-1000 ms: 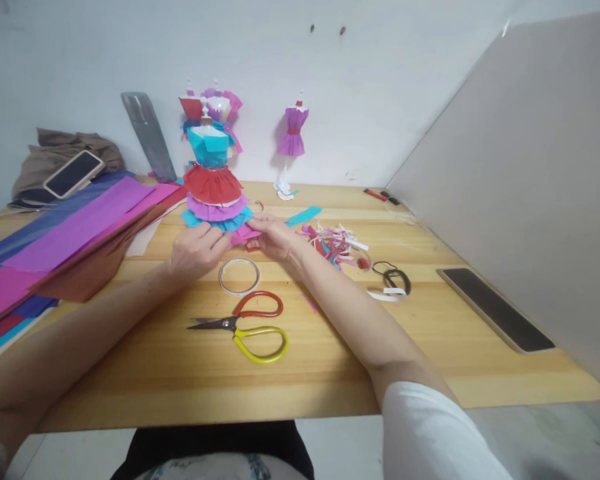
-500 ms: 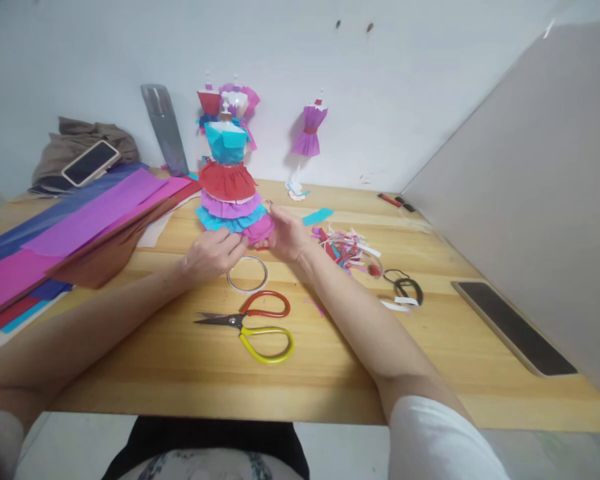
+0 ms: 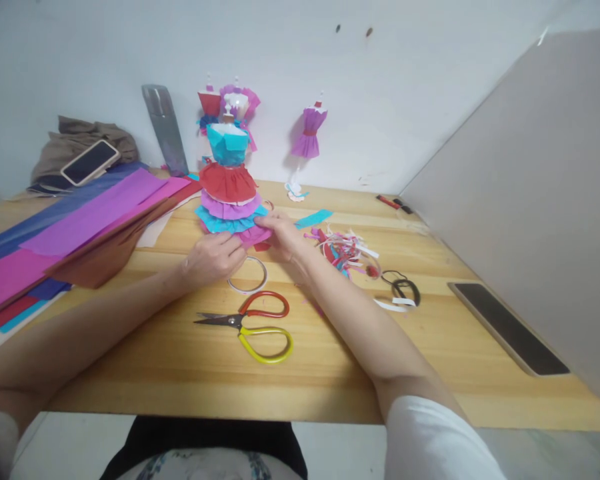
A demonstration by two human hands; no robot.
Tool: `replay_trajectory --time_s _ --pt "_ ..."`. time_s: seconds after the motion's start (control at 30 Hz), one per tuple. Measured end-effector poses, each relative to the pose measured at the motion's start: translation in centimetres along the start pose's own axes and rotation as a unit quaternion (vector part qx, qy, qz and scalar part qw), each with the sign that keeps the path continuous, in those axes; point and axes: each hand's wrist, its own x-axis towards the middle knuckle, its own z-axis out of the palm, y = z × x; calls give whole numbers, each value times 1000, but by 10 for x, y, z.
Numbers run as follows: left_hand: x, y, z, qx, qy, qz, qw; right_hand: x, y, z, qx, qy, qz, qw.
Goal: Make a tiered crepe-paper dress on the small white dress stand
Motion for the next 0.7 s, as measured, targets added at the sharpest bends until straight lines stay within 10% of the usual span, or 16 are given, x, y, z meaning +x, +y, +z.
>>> replay_trajectory --time_s 0.23,0.33,0.47,0.53,0.7 --pt "4 34 -29 -274 -79 -153 946 2 0 -4 10 -9 -1 1000" --pt "-4 37 -47 -451 -124 -366 804 1 -1 -5 8 -17 6 1000" --pt "-18 22 -54 -612 -63 -627 478 1 -1 -4 2 -26 18 1000" --pt "-19 12 -48 -653 -26 -664 364 1 0 -4 3 -30 17 999" --pt "-7 -2 -26 -703 26 -640 310 1 4 -4 -9 -41 14 999"
